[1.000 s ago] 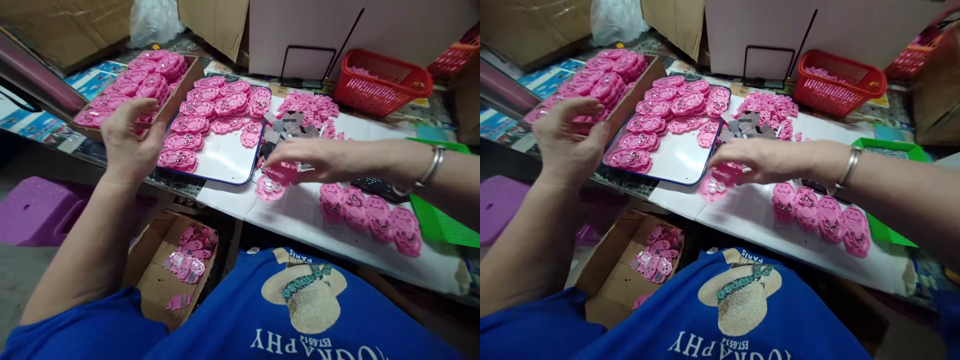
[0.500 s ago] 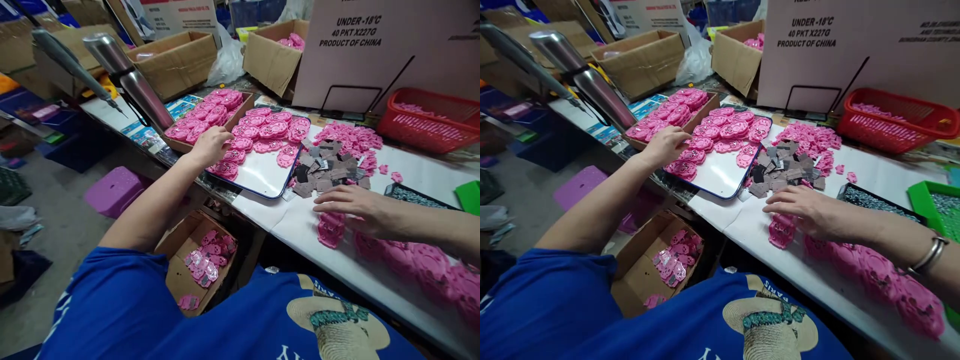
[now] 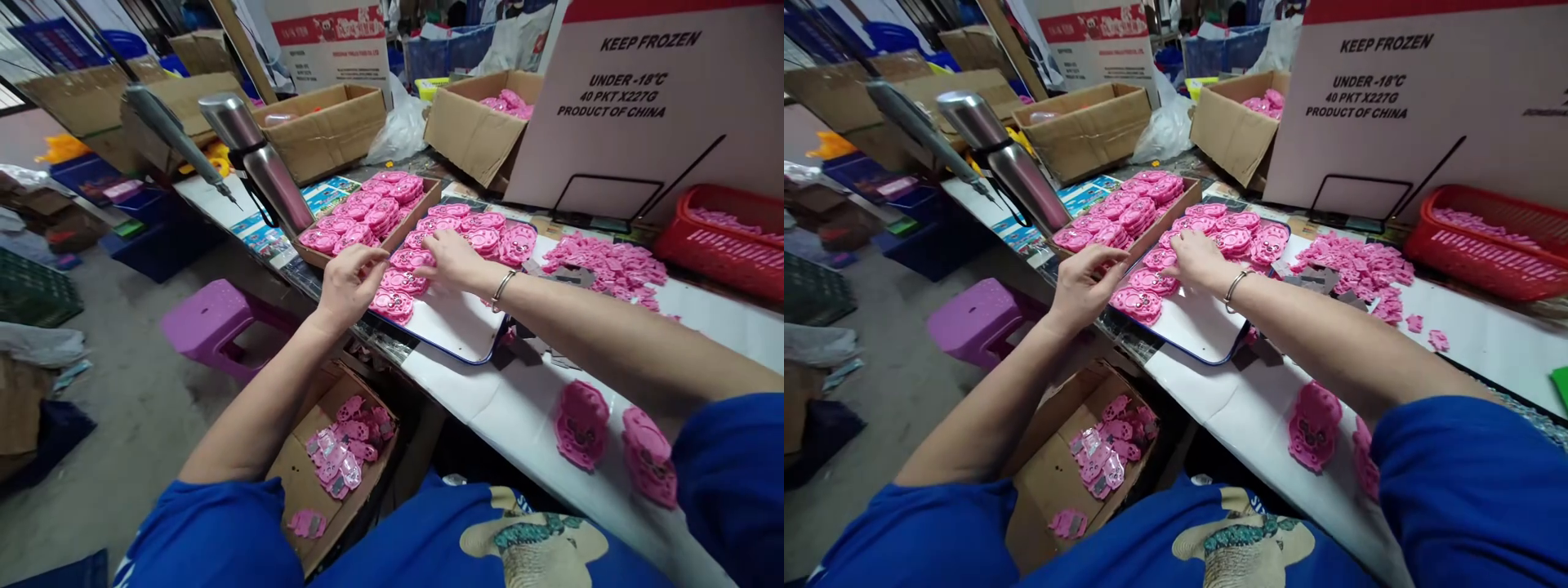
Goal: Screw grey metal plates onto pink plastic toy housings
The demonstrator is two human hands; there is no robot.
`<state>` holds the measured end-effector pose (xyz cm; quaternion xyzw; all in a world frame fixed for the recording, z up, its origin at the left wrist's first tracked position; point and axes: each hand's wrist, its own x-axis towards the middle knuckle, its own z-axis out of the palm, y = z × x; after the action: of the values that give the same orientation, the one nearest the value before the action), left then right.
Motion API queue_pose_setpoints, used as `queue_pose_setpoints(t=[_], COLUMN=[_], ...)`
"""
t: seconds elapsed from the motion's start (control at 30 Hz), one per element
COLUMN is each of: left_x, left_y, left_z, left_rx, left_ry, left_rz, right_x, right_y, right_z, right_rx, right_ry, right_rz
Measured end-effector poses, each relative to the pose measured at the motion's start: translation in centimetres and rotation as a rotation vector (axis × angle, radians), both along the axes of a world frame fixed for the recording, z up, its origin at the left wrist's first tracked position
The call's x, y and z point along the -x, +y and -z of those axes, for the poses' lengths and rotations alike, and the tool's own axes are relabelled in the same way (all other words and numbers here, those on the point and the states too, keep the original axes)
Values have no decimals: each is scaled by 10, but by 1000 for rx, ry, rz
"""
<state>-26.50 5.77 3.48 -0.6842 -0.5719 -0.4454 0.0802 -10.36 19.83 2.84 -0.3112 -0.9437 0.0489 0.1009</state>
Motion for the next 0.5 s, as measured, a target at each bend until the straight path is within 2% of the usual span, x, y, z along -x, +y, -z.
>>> queue_pose_setpoints(t=[0.17,0.33,0.5], left_x=[5,3,0], left_y=[-5,-3,-7], left_z=[8,16,17], left_rx=[3,6,0], left_ry=[9,-5,-41], left_rz=[21,35,-10], right_x=[10,12,9], right_y=[5,6,7], right_z=[8,7,2], right_rx=[-1,42,105], right_ry=[-2,-8,16], right_rz=[18,48,46])
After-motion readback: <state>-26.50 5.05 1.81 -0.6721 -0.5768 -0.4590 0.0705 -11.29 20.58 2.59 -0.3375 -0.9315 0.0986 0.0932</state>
